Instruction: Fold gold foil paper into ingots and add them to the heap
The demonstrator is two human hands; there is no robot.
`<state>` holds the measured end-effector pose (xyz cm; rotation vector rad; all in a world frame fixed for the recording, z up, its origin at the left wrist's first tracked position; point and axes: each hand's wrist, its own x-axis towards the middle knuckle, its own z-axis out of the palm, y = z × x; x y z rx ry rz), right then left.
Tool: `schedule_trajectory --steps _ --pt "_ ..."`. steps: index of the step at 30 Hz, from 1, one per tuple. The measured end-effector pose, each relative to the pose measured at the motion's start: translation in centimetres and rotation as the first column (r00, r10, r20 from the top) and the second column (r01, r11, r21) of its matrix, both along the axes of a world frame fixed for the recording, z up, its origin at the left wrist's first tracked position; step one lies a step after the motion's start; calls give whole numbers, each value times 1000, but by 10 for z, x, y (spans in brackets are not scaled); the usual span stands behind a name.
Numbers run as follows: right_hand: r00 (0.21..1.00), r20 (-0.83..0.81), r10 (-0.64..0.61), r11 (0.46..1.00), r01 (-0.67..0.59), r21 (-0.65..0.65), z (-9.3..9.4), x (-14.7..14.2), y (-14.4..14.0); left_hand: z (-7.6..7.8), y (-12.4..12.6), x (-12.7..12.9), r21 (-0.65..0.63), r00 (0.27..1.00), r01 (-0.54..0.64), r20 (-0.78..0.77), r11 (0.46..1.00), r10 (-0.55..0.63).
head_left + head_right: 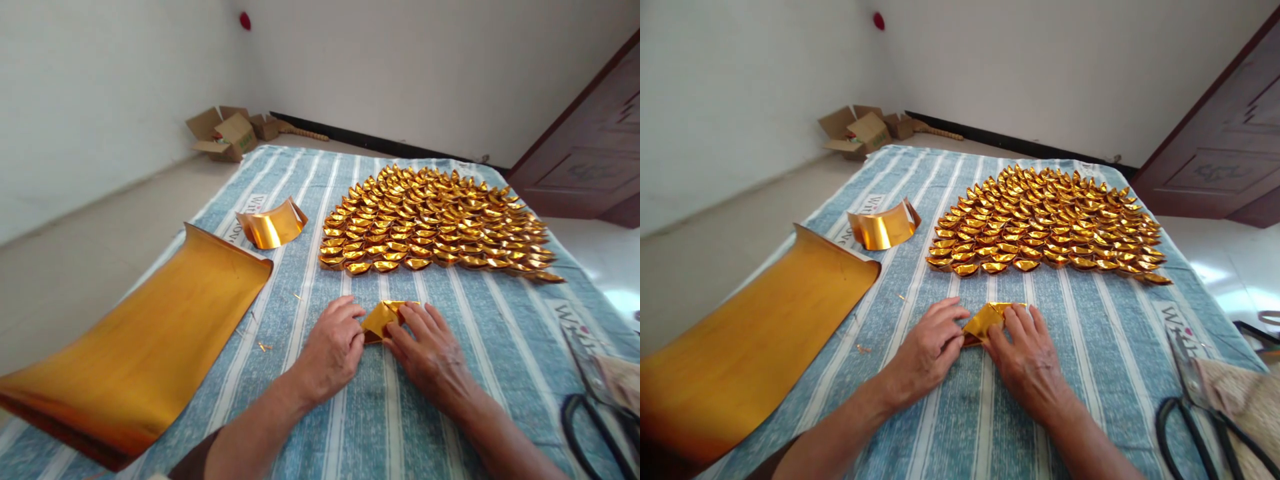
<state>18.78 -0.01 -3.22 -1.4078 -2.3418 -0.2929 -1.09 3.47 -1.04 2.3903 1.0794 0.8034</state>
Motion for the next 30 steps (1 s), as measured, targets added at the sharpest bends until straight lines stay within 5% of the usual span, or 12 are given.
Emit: schedule_trajectory --steps 12,30 --pt "1000 -17 -7 1000 8 18 -4 -2 1 -5 -7 3 41 986 -152 -60 987 155" --pt "1000 11 -2 999 2 46 -7 -1 0 -13 -7 7 174 972 -194 -102 966 213"
